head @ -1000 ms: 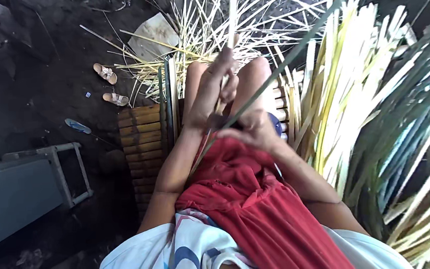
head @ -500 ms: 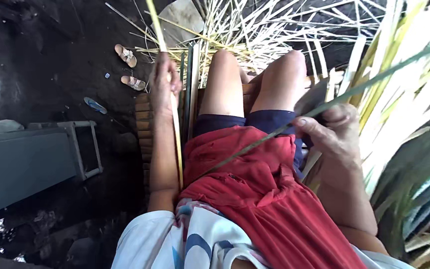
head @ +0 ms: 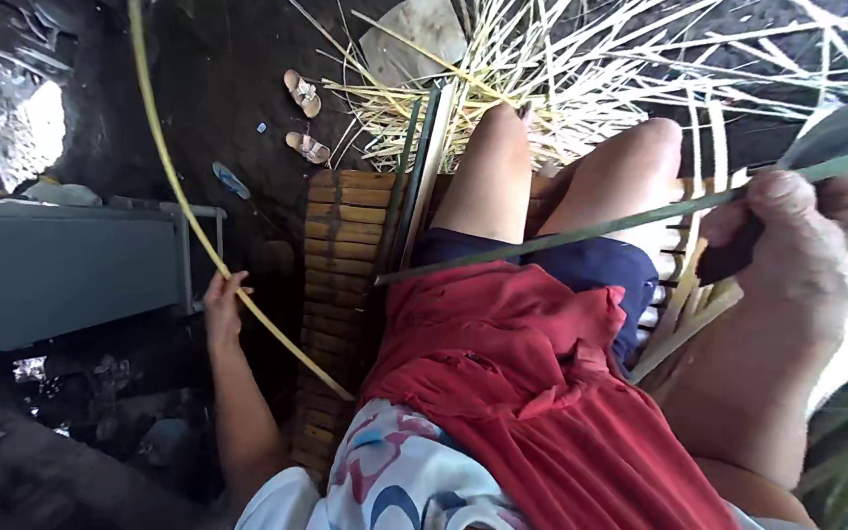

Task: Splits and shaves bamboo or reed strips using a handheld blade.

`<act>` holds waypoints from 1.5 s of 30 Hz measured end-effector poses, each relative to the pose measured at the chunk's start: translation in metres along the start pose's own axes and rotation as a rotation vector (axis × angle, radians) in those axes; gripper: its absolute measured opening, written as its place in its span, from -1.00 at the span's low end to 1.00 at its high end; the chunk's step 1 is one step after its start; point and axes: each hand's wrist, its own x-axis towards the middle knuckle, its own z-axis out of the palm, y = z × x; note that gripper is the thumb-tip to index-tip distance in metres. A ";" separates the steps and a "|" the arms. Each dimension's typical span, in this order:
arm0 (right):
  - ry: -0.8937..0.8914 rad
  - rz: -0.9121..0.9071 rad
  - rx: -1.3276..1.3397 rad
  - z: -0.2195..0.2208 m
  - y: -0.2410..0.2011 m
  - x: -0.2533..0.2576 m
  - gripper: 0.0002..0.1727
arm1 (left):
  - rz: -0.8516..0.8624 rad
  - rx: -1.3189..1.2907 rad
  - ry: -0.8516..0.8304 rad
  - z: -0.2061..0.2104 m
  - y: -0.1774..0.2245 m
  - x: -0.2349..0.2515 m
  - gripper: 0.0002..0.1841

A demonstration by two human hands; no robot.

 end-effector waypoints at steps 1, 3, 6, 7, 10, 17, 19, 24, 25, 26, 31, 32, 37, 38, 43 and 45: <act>0.008 0.008 -0.001 -0.003 -0.001 0.006 -0.97 | -0.022 -0.016 0.037 -0.013 0.010 0.002 -0.55; 0.038 0.015 -0.008 -0.010 -0.001 0.016 -0.92 | -0.043 -0.073 0.071 -0.027 0.037 0.007 -0.53; 0.070 -0.020 -0.031 -0.020 0.002 0.023 -0.87 | 0.002 -0.023 0.125 -0.034 0.054 0.009 -0.47; 0.088 -0.025 -0.037 -0.020 0.003 0.023 -0.87 | 0.025 0.010 0.117 -0.036 0.049 0.010 -0.46; 0.139 0.004 -0.042 -0.012 -0.001 0.021 -0.86 | 0.038 0.093 0.037 -0.035 0.013 0.012 -0.47; 0.111 -0.010 0.029 -0.015 0.002 0.020 -0.83 | -0.210 0.257 -0.374 0.018 -0.132 -0.060 -0.56; 0.116 -0.007 0.037 -0.010 -0.003 0.019 -0.85 | -0.292 0.303 -0.451 0.025 -0.160 -0.099 -0.60; 0.087 -0.026 0.035 0.003 -0.009 0.013 -0.92 | -0.409 0.728 -0.658 0.001 -0.233 -0.146 -0.64; 0.082 -0.028 0.033 0.003 -0.007 0.013 -0.93 | -0.449 0.890 -0.692 -0.003 -0.236 -0.146 -0.61; 0.081 -0.026 0.029 0.002 -0.007 0.012 -0.94 | -0.485 1.032 -0.690 0.000 -0.227 -0.144 -0.58; 0.109 -0.008 -0.003 0.001 -0.007 0.003 -0.98 | -0.159 1.058 -0.485 0.076 -0.117 -0.096 -0.57; 0.114 -0.006 -0.020 0.001 -0.007 0.001 -0.97 | -0.059 0.951 -0.453 0.101 -0.098 -0.081 -0.58; 0.187 0.036 -0.100 0.004 -0.014 -0.010 -0.95 | 0.150 0.728 -0.323 0.208 -0.028 -0.037 -0.53; 0.208 0.052 -0.110 0.002 -0.015 -0.013 -0.93 | 0.171 0.713 -0.306 0.219 -0.026 -0.031 -0.52; 0.252 0.089 -0.119 -0.016 -0.005 -0.023 -0.85 | 0.138 0.695 -0.210 0.217 -0.038 -0.009 -0.51; 0.254 0.094 -0.122 -0.016 -0.006 -0.023 -0.84 | 0.146 0.695 -0.143 0.210 -0.038 -0.006 -0.42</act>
